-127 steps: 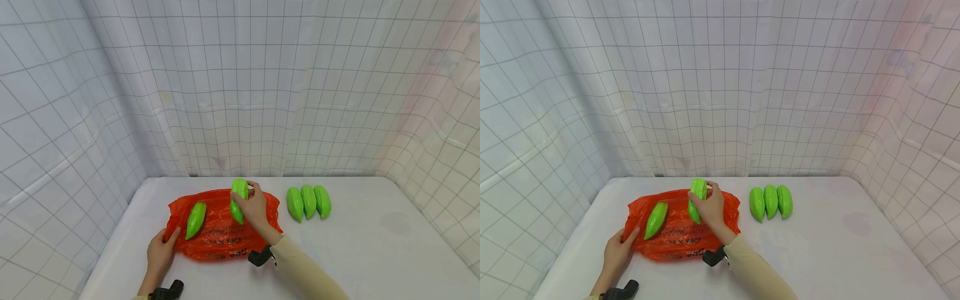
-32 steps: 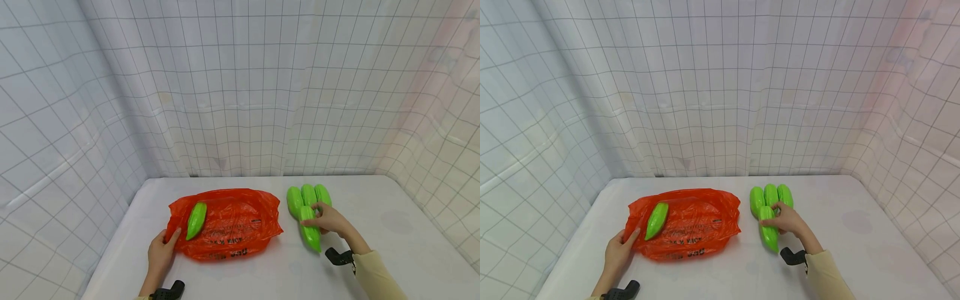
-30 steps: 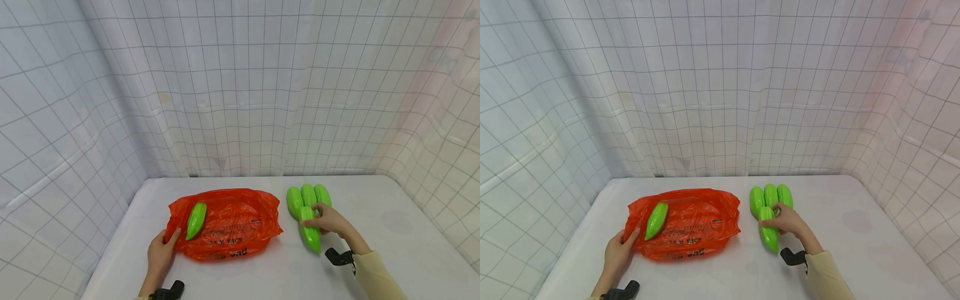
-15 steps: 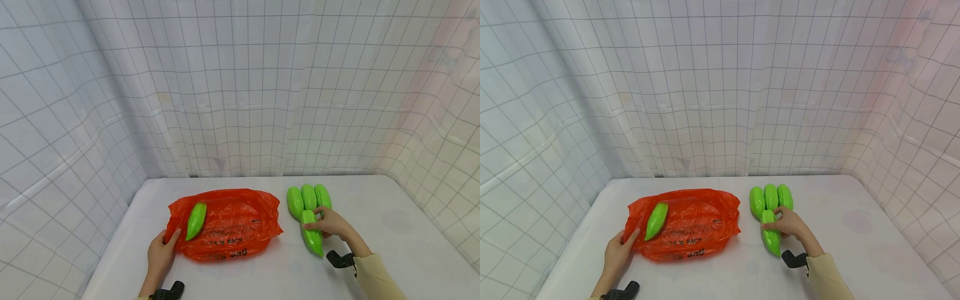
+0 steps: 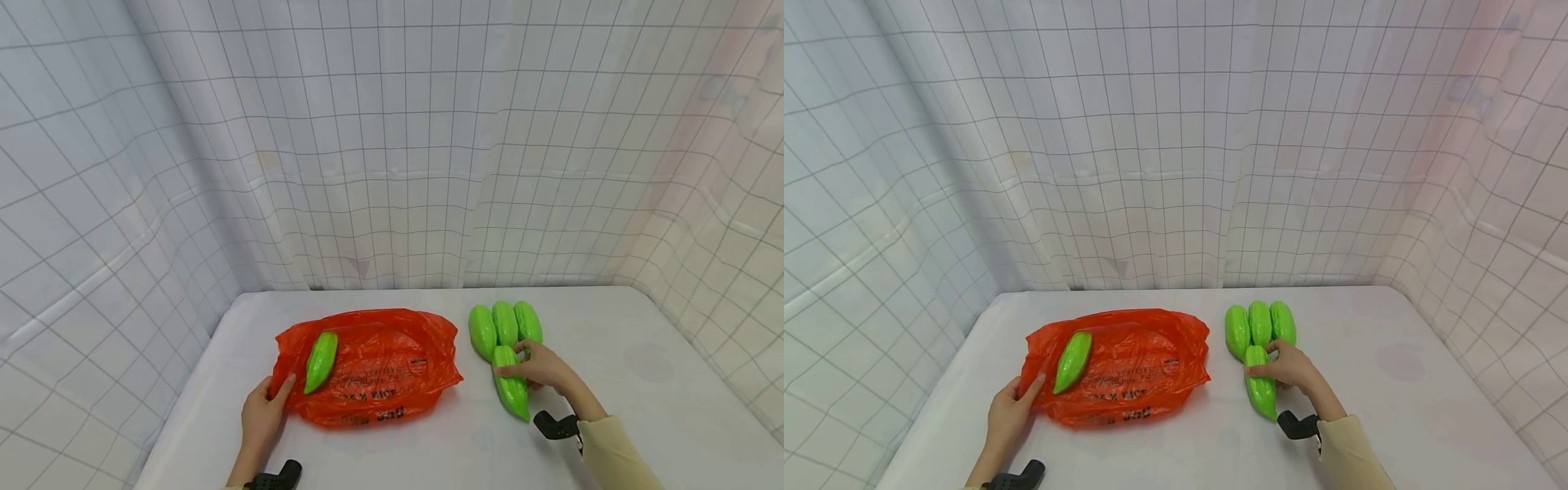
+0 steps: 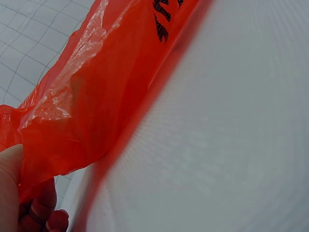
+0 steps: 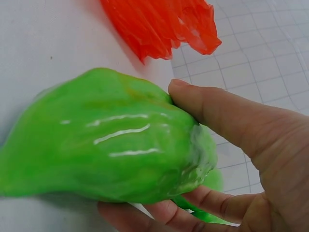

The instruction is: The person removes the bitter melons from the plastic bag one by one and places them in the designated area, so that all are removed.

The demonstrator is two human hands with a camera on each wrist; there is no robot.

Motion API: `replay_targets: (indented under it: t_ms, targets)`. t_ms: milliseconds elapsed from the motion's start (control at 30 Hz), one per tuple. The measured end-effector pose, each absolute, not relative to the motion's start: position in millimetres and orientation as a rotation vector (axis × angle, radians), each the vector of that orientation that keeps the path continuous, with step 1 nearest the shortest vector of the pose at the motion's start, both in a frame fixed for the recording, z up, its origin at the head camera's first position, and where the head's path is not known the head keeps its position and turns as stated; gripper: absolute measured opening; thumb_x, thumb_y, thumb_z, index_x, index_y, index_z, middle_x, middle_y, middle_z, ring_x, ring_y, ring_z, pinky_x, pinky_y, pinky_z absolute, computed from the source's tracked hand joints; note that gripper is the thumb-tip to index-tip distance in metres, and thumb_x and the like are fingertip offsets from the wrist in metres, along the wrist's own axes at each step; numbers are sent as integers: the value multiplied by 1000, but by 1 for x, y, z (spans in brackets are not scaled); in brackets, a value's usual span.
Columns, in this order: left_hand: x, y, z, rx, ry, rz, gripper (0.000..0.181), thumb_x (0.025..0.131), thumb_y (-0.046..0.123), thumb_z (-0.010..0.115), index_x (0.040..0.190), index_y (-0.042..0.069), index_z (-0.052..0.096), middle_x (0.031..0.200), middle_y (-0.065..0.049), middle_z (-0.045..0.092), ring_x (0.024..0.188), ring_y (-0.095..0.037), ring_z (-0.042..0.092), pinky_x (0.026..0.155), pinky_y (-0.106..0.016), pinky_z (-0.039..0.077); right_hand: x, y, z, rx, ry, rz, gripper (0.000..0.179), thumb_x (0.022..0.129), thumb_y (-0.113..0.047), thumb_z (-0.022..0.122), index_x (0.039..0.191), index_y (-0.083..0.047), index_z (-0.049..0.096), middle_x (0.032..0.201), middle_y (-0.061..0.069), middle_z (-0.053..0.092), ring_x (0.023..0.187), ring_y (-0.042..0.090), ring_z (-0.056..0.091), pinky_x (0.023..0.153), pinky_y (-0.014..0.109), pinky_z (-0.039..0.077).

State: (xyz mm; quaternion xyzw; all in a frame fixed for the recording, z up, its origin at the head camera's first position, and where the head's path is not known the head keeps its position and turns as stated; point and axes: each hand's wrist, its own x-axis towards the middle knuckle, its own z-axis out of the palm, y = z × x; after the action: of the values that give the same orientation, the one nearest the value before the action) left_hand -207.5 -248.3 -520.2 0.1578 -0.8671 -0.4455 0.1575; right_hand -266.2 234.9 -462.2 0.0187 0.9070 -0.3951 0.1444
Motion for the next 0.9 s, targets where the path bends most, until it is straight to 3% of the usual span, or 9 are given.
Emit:
replay_targets:
  t_ms: [900]
  targets:
    - [-207, -248, -519, 425, -2466, -1252, 44, 92, 43, 60, 98, 0, 64, 69, -4, 58, 66, -19, 46, 58, -28, 36, -263, 238, -458, 59, 2598, -1110, 85, 75, -48, 76, 125, 12, 43, 89, 12, 52, 67, 22, 52, 60, 36, 48]
